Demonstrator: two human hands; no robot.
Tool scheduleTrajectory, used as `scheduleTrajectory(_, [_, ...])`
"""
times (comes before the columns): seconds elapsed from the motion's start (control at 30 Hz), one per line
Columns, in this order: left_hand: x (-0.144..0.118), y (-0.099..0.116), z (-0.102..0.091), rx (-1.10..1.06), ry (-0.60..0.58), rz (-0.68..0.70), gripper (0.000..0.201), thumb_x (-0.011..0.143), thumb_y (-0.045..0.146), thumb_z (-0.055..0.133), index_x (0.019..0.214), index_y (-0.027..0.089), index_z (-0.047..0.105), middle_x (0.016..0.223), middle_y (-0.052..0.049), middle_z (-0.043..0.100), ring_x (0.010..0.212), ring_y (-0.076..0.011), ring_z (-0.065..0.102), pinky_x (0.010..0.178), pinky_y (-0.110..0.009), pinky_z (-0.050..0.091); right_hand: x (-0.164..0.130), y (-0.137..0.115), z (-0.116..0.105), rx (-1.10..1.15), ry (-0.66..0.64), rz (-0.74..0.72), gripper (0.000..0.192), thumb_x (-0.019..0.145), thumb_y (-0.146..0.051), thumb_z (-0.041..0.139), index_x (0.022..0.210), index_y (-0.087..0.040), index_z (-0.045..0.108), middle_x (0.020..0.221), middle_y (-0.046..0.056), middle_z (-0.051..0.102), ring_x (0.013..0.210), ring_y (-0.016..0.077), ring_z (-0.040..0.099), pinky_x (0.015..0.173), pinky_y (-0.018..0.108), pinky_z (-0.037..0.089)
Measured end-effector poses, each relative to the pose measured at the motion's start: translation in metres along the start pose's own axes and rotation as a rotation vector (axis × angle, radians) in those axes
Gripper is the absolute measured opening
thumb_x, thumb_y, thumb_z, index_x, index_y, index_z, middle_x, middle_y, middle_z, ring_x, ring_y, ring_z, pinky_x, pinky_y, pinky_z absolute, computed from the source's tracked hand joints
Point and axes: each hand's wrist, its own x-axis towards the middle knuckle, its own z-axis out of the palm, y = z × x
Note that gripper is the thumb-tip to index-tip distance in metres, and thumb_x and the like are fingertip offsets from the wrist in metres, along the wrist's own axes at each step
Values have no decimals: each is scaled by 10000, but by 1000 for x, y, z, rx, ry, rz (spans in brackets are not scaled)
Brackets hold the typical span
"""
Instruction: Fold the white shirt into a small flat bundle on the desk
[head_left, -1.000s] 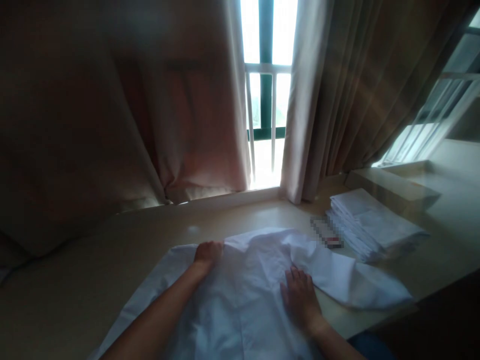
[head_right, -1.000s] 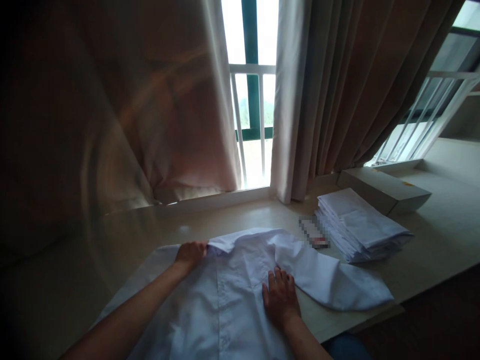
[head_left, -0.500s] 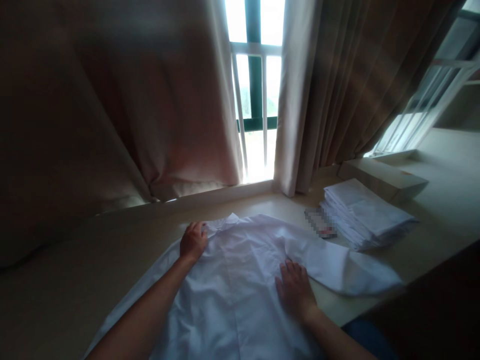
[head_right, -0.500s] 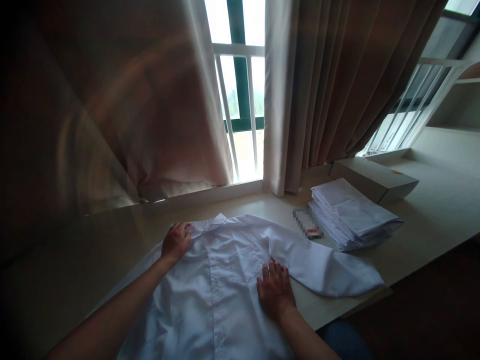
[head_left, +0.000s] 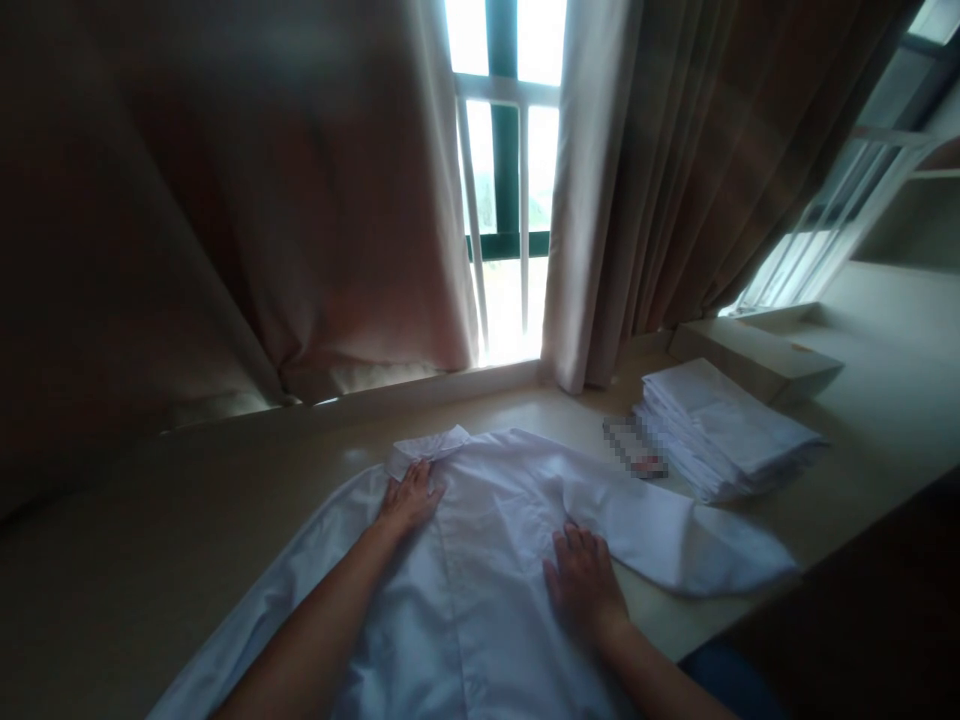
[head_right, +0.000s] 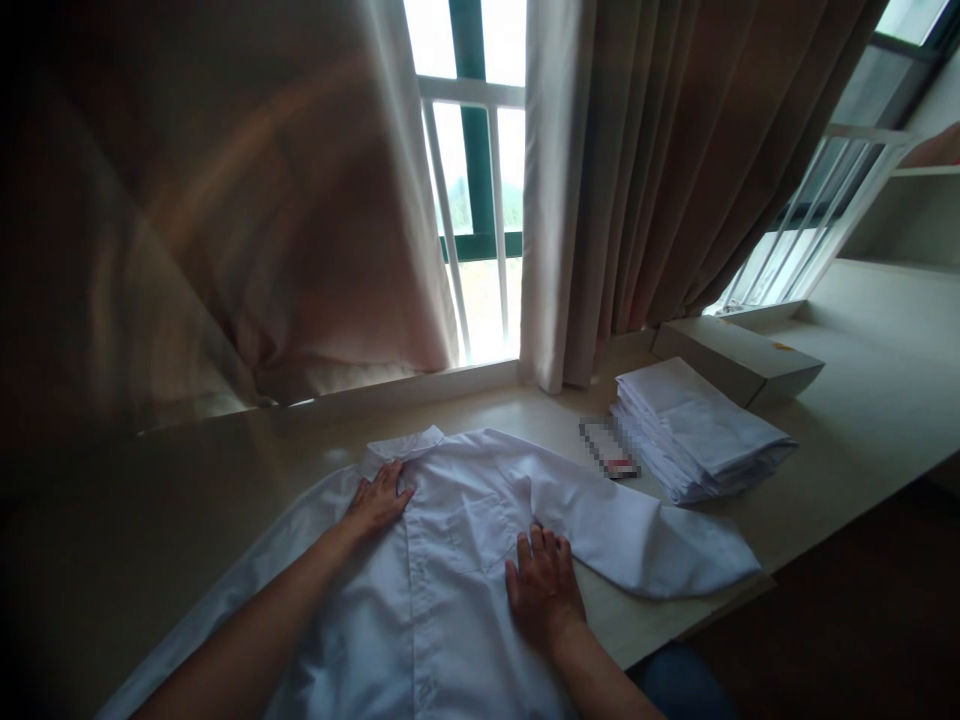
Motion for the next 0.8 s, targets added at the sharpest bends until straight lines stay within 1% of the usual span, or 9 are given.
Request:
scheduleTrajectory(0.13, [6, 10, -12, -2, 79, -22, 500, 903, 368, 335, 1332, 143, 460, 1396, -167, 493, 1368, -266, 359, 1139, -487, 205, 2, 1, -1, 5, -26, -1, 426, 960, -413, 359, 1282, -205, 543, 1353, 125, 527, 1264, 301, 411, 1096, 476, 194])
scheduleTrajectory(0.23, [12, 22, -19, -6, 135, 17, 523, 934, 339, 276, 1410, 149, 377, 1478, -168, 394, 1416, -238, 270, 1158, -435, 176, 3, 2, 0, -2, -47, -3, 430, 954, -425, 367, 1277, -206, 548, 1357, 126, 525, 1261, 307, 415, 1093, 478, 194])
scheduleTrajectory(0.37, [23, 35, -16, -25, 27, 121, 505, 877, 509, 441, 1339, 314, 498, 1464, -61, 455, 1381, -262, 346, 1131, -491, 225, 2, 2, 1, -4, -35, -3, 444, 958, -434, 354, 1294, -208, 537, 1358, 122, 526, 1269, 305, 406, 1096, 478, 187])
scheduleTrajectory(0.43, [25, 38, -14, -32, -10, 129, 514, 848, 562, 467, 1296, 323, 546, 1433, -61, 495, 1352, -287, 390, 1101, -535, 260, 2, 2, 2, -3, -27, -5, 442, 959, -432, 351, 1291, -207, 538, 1358, 120, 526, 1268, 302, 405, 1096, 474, 192])
scheduleTrajectory(0.53, [13, 36, -14, -37, 48, 105, 561, 904, 541, 356, 1382, 266, 461, 1498, -94, 403, 1414, -278, 287, 1125, -539, 216, 1, 2, 1, -6, -18, -4, 437, 961, -422, 351, 1289, -202, 538, 1356, 121, 525, 1268, 300, 402, 1097, 471, 194])
scheduleTrajectory(0.6, [-10, 23, -16, -32, 118, 101, 555, 928, 490, 312, 1394, 217, 442, 1518, -104, 367, 1433, -247, 245, 1156, -483, 191, 1, 2, 0, -4, -18, -6, 432, 961, -418, 357, 1285, -198, 540, 1352, 124, 525, 1261, 299, 406, 1093, 469, 200])
scheduleTrajectory(0.67, [-44, -6, -17, -4, 203, 113, 509, 922, 449, 343, 1330, 193, 507, 1487, -105, 412, 1414, -225, 288, 1164, -417, 213, 1, 2, -1, 1, -18, -8, 430, 960, -416, 362, 1282, -195, 543, 1351, 126, 523, 1256, 299, 409, 1090, 469, 202])
scheduleTrajectory(0.73, [-85, -53, -18, 71, 268, 106, 470, 908, 426, 367, 1275, 198, 554, 1434, -101, 473, 1384, -210, 343, 1159, -375, 244, 1, 2, -1, 3, -21, -12, 432, 958, -418, 369, 1284, -194, 542, 1354, 130, 520, 1257, 301, 408, 1091, 471, 197])
scheduleTrajectory(0.8, [-127, -111, -20, 185, 260, 41, 440, 885, 421, 392, 1214, 216, 600, 1414, -103, 492, 1374, -230, 356, 1155, -391, 250, 0, 2, -1, -1, -22, -13, 434, 955, -417, 376, 1286, -189, 541, 1356, 135, 518, 1261, 306, 405, 1091, 477, 191])
